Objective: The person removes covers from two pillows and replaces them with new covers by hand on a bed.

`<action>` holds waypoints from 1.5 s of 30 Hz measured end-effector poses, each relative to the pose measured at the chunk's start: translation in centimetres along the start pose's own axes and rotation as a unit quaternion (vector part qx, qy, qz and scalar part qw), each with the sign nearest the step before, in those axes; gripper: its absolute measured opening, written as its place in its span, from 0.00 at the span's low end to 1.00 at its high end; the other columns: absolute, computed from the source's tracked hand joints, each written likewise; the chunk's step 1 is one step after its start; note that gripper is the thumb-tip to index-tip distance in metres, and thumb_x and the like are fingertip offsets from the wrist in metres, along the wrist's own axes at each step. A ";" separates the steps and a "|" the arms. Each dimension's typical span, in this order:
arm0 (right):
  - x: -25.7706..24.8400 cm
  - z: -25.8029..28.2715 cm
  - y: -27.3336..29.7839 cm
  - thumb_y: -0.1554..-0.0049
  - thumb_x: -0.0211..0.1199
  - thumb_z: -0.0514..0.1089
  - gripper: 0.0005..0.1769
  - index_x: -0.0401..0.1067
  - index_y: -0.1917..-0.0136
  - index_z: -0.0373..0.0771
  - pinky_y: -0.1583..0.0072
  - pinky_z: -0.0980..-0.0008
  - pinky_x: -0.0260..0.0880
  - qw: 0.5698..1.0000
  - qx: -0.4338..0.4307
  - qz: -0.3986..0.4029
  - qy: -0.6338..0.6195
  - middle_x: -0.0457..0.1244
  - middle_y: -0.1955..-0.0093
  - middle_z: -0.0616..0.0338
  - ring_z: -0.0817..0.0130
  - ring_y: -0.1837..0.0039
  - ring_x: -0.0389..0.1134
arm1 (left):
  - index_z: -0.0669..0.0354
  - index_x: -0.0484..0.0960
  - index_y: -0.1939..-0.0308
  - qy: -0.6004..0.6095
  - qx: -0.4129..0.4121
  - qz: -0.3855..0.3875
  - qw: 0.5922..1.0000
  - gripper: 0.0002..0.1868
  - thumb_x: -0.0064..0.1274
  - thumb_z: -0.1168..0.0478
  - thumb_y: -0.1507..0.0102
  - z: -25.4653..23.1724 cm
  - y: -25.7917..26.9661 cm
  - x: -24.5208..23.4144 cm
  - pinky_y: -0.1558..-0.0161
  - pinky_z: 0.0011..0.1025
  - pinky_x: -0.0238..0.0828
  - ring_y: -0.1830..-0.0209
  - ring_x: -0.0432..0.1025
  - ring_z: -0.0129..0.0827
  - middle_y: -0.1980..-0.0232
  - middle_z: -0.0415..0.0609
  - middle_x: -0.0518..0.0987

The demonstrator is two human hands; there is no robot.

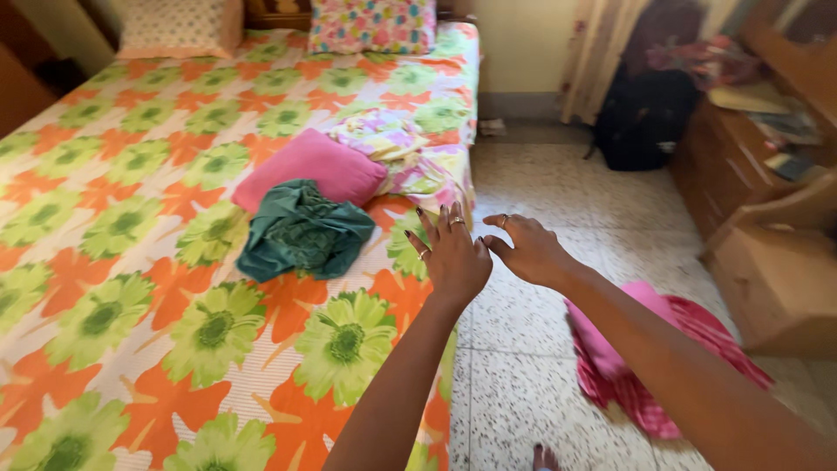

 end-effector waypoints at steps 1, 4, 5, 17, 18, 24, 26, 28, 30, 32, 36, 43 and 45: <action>0.4 0.1 -1.6 0.38 0.55 0.59 0.27 0.68 0.30 0.50 0.32 0.46 0.60 1.000 -0.014 0.003 0.002 0.64 0.33 0.51 0.49 0.28 0.61 | 0.65 0.55 0.24 -0.007 -0.015 -0.001 1.000 0.40 0.50 0.57 0.38 0.7 -1.1 0.2 0.27 0.70 0.19 0.17 0.30 0.63 0.20 0.59 0.54; 1.4 0.3 -6.5 0.39 0.55 0.58 0.26 0.67 0.30 0.49 0.33 0.46 0.61 0.998 -0.055 0.009 -0.012 0.64 0.33 0.51 0.48 0.29 0.62 | 0.65 0.56 0.25 -0.019 -0.053 -0.017 0.998 0.39 0.50 0.57 0.38 2.8 -4.6 0.6 0.27 0.70 0.19 0.17 0.30 0.63 0.20 0.59 0.54; 1.6 0.0 -8.2 0.38 0.54 0.57 0.25 0.68 0.30 0.49 0.33 0.46 0.62 0.997 -0.064 0.013 -0.027 0.65 0.33 0.51 0.49 0.30 0.63 | 0.65 0.57 0.25 -0.015 -0.062 -0.025 0.998 0.39 0.50 0.57 0.39 3.1 -5.9 0.8 0.27 0.69 0.20 0.17 0.31 0.63 0.20 0.59 0.54; 2.7 -3.8 -24.2 0.42 0.60 0.55 0.28 0.67 0.29 0.49 0.34 0.51 0.62 0.979 -0.182 0.079 -0.057 0.66 0.36 0.50 0.50 0.31 0.64 | 0.66 0.66 0.31 -0.055 -0.143 -0.073 0.985 0.34 0.52 0.54 0.38 6.7 -16.9 5.9 0.30 0.77 0.21 0.18 0.37 0.64 0.22 0.61 0.56; 3.5 -3.8 -25.2 0.42 0.60 0.55 0.29 0.68 0.29 0.48 0.34 0.51 0.63 0.974 -0.194 0.086 -0.075 0.66 0.36 0.50 0.50 0.31 0.64 | 0.66 0.66 0.31 -0.056 -0.152 -0.074 0.984 0.34 0.52 0.53 0.38 7.2 -17.0 6.0 0.30 0.78 0.21 0.18 0.36 0.64 0.23 0.61 0.57; 8.9 -1.3 -30.4 0.41 0.60 0.54 0.27 0.68 0.30 0.48 0.36 0.49 0.63 0.960 -0.252 0.112 -0.048 0.67 0.38 0.49 0.49 0.35 0.66 | 0.65 0.71 0.38 -0.087 -0.223 -0.060 0.969 0.27 0.51 0.50 0.35 12.1 -19.1 5.7 0.29 0.78 0.25 0.18 0.38 0.68 0.22 0.62 0.57; 9.9 0.1 -32.4 0.41 0.58 0.52 0.26 0.69 0.30 0.49 0.36 0.50 0.65 0.951 -0.274 0.123 -0.075 0.68 0.40 0.49 0.49 0.35 0.68 | 0.65 0.68 0.34 -0.098 -0.216 -0.096 0.967 0.32 0.52 0.52 0.37 14.0 -20.7 5.1 0.31 0.79 0.27 0.20 0.39 0.69 0.23 0.64 0.58; 11.1 0.8 -34.2 0.41 0.57 0.52 0.26 0.69 0.30 0.50 0.36 0.50 0.65 0.953 -0.264 0.131 -0.067 0.68 0.40 0.49 0.49 0.36 0.68 | 0.64 0.66 0.31 -0.095 -0.215 -0.125 0.964 0.35 0.53 0.52 0.39 15.7 -22.0 5.0 0.32 0.78 0.28 0.21 0.41 0.69 0.24 0.64 0.59; 12.1 0.9 -36.9 0.39 0.57 0.54 0.25 0.69 0.30 0.51 0.37 0.47 0.62 0.964 -0.226 0.138 -0.026 0.67 0.39 0.51 0.48 0.36 0.67 | 0.62 0.66 0.30 -0.079 -0.223 -0.147 0.960 0.36 0.53 0.52 0.40 17.5 -23.9 4.7 0.32 0.77 0.28 0.20 0.41 0.68 0.24 0.64 0.60; 12.4 1.7 -39.3 0.40 0.57 0.53 0.25 0.69 0.31 0.50 0.38 0.51 0.67 0.952 -0.253 0.157 -0.069 0.68 0.39 0.51 0.50 0.37 0.69 | 0.62 0.66 0.30 -0.091 -0.219 -0.151 0.960 0.35 0.53 0.52 0.39 19.0 -26.0 4.5 0.31 0.77 0.28 0.20 0.41 0.70 0.25 0.65 0.60; 12.3 3.5 -42.7 0.44 0.60 0.51 0.26 0.69 0.33 0.45 0.41 0.50 0.68 0.913 -0.378 0.096 -0.120 0.70 0.42 0.47 0.47 0.40 0.70 | 0.63 0.67 0.31 -0.077 -0.202 -0.135 0.967 0.36 0.55 0.55 0.41 21.4 -29.4 4.5 0.31 0.73 0.29 0.22 0.39 0.72 0.26 0.67 0.60; 16.7 4.4 -48.1 0.41 0.57 0.54 0.24 0.71 0.32 0.53 0.45 0.51 0.72 0.944 -0.259 0.193 -0.062 0.72 0.48 0.52 0.50 0.45 0.73 | 0.61 0.72 0.36 -0.093 -0.230 -0.156 0.956 0.26 0.52 0.57 0.37 24.9 -31.7 5.3 0.28 0.72 0.33 0.20 0.46 0.65 0.29 0.60 0.68; 18.4 5.1 -48.9 0.41 0.56 0.55 0.23 0.72 0.33 0.53 0.44 0.53 0.73 0.941 -0.242 0.226 -0.067 0.73 0.49 0.54 0.53 0.45 0.74 | 0.61 0.72 0.36 -0.088 -0.250 -0.141 0.954 0.27 0.52 0.59 0.38 26.3 -31.4 5.7 0.28 0.72 0.32 0.20 0.47 0.63 0.28 0.58 0.68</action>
Point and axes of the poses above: each hand's wrist, its own y-axis away from the middle knuckle, its own x-axis out of the palm, z = x × y, the point moved 7 cm from there along -y, towards the middle knuckle
